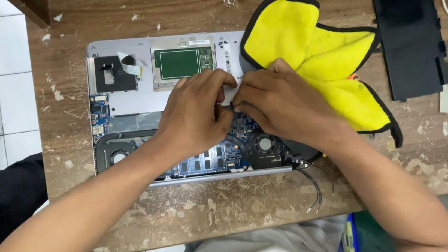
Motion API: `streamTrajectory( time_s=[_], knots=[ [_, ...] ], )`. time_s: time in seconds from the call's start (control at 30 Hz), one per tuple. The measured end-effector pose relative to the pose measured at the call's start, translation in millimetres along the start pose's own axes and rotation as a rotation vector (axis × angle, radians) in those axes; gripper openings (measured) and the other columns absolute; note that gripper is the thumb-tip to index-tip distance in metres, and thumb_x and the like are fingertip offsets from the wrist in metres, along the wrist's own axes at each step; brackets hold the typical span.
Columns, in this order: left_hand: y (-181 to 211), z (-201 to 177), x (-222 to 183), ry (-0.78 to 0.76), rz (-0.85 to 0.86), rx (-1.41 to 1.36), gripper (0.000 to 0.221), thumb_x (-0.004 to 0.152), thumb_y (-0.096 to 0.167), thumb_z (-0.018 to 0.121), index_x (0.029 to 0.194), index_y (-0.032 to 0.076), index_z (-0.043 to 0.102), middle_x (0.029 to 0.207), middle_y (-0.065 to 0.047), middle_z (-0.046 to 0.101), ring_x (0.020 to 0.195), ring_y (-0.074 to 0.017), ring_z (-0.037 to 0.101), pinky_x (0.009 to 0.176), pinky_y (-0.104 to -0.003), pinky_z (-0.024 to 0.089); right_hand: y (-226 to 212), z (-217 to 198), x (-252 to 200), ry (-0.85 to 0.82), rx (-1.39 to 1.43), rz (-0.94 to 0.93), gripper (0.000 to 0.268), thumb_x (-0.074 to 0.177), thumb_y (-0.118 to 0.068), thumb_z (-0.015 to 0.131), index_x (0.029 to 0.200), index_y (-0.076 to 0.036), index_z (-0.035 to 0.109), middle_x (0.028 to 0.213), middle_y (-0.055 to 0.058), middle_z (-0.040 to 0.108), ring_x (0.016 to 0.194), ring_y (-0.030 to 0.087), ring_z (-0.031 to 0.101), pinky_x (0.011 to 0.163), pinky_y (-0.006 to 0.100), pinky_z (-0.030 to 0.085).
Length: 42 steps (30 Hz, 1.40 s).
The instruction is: Repairing a laptop by connecting internal ribbon cables to the motherboard and using a screwdriver to secure components.
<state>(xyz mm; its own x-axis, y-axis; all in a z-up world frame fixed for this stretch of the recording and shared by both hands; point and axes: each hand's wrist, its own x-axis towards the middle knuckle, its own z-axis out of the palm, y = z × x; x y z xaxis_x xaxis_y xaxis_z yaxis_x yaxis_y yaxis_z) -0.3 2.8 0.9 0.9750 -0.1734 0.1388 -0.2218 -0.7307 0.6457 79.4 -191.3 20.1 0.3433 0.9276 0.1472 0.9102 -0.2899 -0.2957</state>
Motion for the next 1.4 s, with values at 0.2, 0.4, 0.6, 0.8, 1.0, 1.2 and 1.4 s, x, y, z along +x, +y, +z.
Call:
streamTrajectory(
  time_s=[0.2,0.4,0.6,0.8,1.0,1.2,1.4],
  knots=[
    [-0.6,2.4,-1.0,0.051,0.035,-0.028,0.033,0.076,0.003,0.060,0.108,0.009,0.059,0.082,-0.004,0.056,0.075,-0.0241,0.057,0.073,-0.041,0.042,11.4,-7.3,-7.6,-0.065,0.041,0.036,0.011,0.099,-0.020,0.064,0.099,-0.012,0.071,0.093,0.004,0.063,0.078,0.031,0.058,0.080,0.043,0.039],
    [-1.9,5.1,-0.3,0.018,0.022,0.033,0.023,0.080,0.008,0.060,0.103,0.011,0.060,0.084,-0.006,0.054,0.076,-0.0260,0.055,0.072,-0.043,0.042,4.5,2.5,-3.2,0.023,0.033,-0.013,0.010,0.100,-0.017,0.065,0.100,-0.009,0.069,0.094,0.005,0.061,0.084,0.028,0.061,0.083,0.042,0.038],
    [-0.2,5.6,-0.1,0.027,0.038,0.028,0.027,0.077,0.004,0.058,0.104,0.010,0.062,0.082,-0.006,0.054,0.075,-0.0251,0.054,0.072,-0.041,0.042,5.9,2.7,-5.6,0.031,0.000,0.000,0.014,0.101,-0.021,0.064,0.097,-0.008,0.069,0.092,0.005,0.060,0.079,0.030,0.060,0.081,0.042,0.037],
    [-2.0,5.1,-0.5,0.051,0.052,0.023,0.029,0.075,0.005,0.059,0.103,0.009,0.063,0.081,-0.006,0.053,0.074,-0.0267,0.055,0.072,-0.042,0.040,9.7,-7.5,-9.4,-0.009,0.064,0.039,0.011,0.099,-0.019,0.065,0.099,-0.011,0.072,0.093,0.003,0.064,0.075,0.028,0.057,0.080,0.041,0.038],
    [-1.9,5.0,-1.3,0.071,0.088,0.015,0.026,0.077,0.003,0.058,0.102,0.009,0.062,0.082,-0.005,0.052,0.075,-0.0248,0.054,0.071,-0.041,0.040,10.4,-3.5,-9.2,0.096,0.190,0.031,0.007,0.099,-0.016,0.069,0.103,-0.010,0.069,0.100,0.004,0.064,0.083,0.026,0.060,0.080,0.040,0.039],
    [-1.5,2.2,0.6,0.131,0.103,-0.073,0.034,0.070,-0.007,0.062,0.101,0.002,0.072,0.073,-0.008,0.056,0.065,-0.0295,0.059,0.068,-0.040,0.043,50.9,-0.5,-38.9,0.757,0.531,0.213,0.008,0.108,0.000,0.058,0.108,0.008,0.059,0.101,0.020,0.057,0.095,0.034,0.060,0.092,0.041,0.046],
    [-5.9,4.8,-1.8,0.076,0.081,-0.044,0.030,0.073,0.004,0.056,0.102,0.009,0.065,0.080,-0.005,0.055,0.075,-0.0253,0.054,0.074,-0.041,0.044,44.4,-17.4,-40.0,1.170,0.585,0.440,0.026,0.115,-0.031,0.058,0.115,-0.008,0.045,0.101,0.011,0.049,0.074,0.020,0.052,0.072,0.034,0.053]
  ],
)
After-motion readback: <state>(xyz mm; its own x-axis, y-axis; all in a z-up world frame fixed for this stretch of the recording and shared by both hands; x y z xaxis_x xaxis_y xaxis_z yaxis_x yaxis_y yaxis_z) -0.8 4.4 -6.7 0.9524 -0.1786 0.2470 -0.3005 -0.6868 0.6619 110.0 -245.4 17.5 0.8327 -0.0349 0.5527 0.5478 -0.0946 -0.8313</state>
